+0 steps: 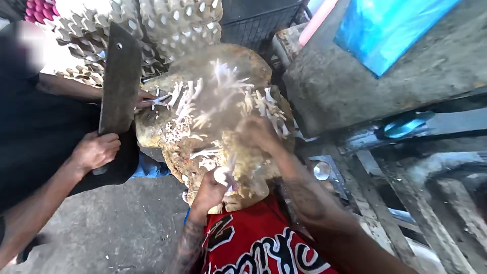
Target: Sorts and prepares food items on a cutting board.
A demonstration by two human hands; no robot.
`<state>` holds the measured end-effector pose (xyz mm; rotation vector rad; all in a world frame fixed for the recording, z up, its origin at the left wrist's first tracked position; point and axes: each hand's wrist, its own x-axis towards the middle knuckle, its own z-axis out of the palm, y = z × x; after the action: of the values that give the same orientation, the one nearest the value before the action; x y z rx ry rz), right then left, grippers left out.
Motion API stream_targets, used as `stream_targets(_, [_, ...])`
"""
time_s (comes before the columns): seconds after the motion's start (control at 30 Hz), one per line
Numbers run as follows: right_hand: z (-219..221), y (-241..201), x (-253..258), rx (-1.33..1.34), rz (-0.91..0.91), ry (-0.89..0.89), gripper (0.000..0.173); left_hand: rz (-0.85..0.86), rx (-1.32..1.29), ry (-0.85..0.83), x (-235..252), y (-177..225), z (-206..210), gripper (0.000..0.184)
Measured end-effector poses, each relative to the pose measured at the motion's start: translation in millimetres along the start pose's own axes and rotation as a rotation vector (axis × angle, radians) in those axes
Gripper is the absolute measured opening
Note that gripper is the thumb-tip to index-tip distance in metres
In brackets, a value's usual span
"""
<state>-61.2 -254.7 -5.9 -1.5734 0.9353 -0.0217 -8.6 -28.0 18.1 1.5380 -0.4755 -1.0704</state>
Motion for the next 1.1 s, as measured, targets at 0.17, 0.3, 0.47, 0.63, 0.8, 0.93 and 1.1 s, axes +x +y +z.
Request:
stream_targets(0.17, [17.2, 4.2, -48.6, 0.175, -0.011, -0.363, 0.032, 0.061, -0.566, -0.008, 15.7, -11.5, -17.2, 0.014])
stream_targets(0.3, [54.8, 6.3, -59.3, 0.691, 0.025, -0.294, 0.01, -0.012, -0.636, -0.066, 17.1, -18.5, -9.6, 0.018])
stream_targets(0.47, [5.7, -6.7, -13.6, -0.028, 0.025, 0.248, 0.022, 0.021, -0.661, -0.086, 2.6, -30.2, -10.3, 0.023])
stream_targets(0.63, [2.9, -1.5, 38.6, -0.664, 0.165, 0.213, 0.063, -0.016, -0.6, -0.041, 24.3, -26.5, -5.6, 0.053])
stream_targets(0.8, [8.6, -8.9, 21.4, -0.276, 0.111, 0.119, 0.063, -0.025, -0.154, 0.184, 55.2, -5.3, 17.5, 0.026])
stream_targets(0.93, [34.5, 2.3, -20.7, 0.19, -0.062, 0.099, 0.049, 0.116, 0.119, 0.171, 71.5, -5.1, 24.0, 0.048])
stream_targets(1.1, [19.7, 23.3, -39.7, 0.739, -0.048, -0.3, 0.034, 0.127, -0.05, 0.051, 50.1, -1.7, 14.9, 0.028])
